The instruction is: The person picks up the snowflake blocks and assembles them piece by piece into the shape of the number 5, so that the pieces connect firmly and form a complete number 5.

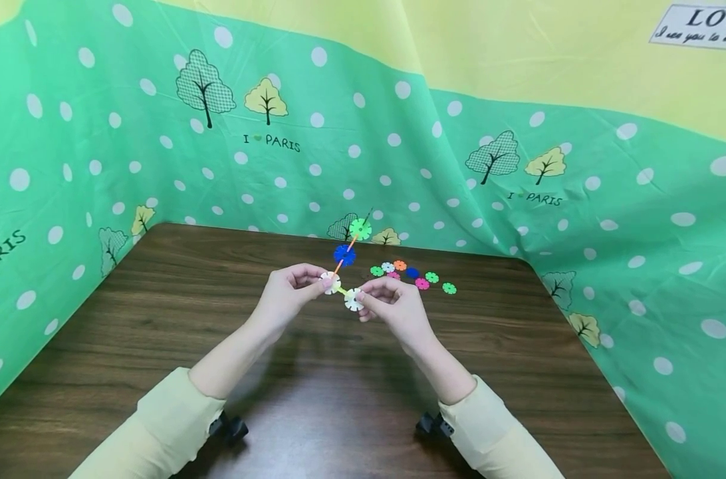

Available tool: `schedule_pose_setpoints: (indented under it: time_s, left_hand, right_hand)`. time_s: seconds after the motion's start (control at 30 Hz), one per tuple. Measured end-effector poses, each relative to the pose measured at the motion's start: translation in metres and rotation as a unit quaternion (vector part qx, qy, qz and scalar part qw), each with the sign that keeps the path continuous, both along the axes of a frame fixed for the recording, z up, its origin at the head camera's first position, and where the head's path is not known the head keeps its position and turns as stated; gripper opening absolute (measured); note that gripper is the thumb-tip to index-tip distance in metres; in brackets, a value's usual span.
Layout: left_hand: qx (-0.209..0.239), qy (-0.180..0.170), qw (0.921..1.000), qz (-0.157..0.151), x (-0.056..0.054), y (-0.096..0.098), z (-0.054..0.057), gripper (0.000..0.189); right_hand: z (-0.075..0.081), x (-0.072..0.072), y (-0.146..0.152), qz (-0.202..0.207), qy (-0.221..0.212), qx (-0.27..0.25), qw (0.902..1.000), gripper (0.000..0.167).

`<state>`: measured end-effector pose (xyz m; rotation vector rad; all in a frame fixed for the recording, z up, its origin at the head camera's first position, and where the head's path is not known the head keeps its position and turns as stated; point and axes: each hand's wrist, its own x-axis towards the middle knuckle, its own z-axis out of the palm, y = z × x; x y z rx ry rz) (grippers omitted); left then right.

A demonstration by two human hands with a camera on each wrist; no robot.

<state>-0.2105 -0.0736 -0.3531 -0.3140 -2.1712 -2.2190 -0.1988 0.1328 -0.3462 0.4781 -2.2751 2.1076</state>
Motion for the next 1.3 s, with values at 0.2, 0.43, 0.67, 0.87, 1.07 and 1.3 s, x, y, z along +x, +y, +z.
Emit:
schedule_pose_setpoints:
  time_s: [0.2, 0.43, 0.67, 0.87, 1.07, 1.3]
  left_hand:
    - [0.005, -0.002, 1.0000, 0.001, 0.000, 0.000, 0.000, 0.027]
    - [-0.005, 0.000, 0.9998, -0.019, 0.007, 0.005, -0.003, 0.029]
    - [-0.024, -0.003, 0.9996, -0.012, 0.007, 0.014, -0.007, 0.023]
    - [-0.030, -0.007, 0.9995, 0.007, 0.006, 0.017, -0.009, 0.022]
    - [-0.012, -0.011, 0.9996, 0.025, 0.003, 0.010, -0.009, 0.021]
    - [-0.010, -0.013, 0.9993, 0.033, -0.006, -0.005, -0.009, 0.021]
  right_hand:
    - [0.000, 0.000, 0.000, 0.000, -0.025, -0.025, 0.9994, 0.023]
    - [0.000, -0.002, -0.001, -0.003, -0.048, -0.064, 0.9968, 0.024]
    - [0.000, -0.001, -0.007, 0.008, -0.052, -0.072, 0.9960, 0.024]
    - [-0.003, -0.003, -0.008, 0.017, -0.045, -0.065, 0.9967, 0.025]
    - [0.006, -0.001, 0.005, 0.008, 0.008, 0.050, 0.9987, 0.029]
    - [-0.003, -0.027, 0.038, -0.021, 0.095, 0.258, 0.9613, 0.024]
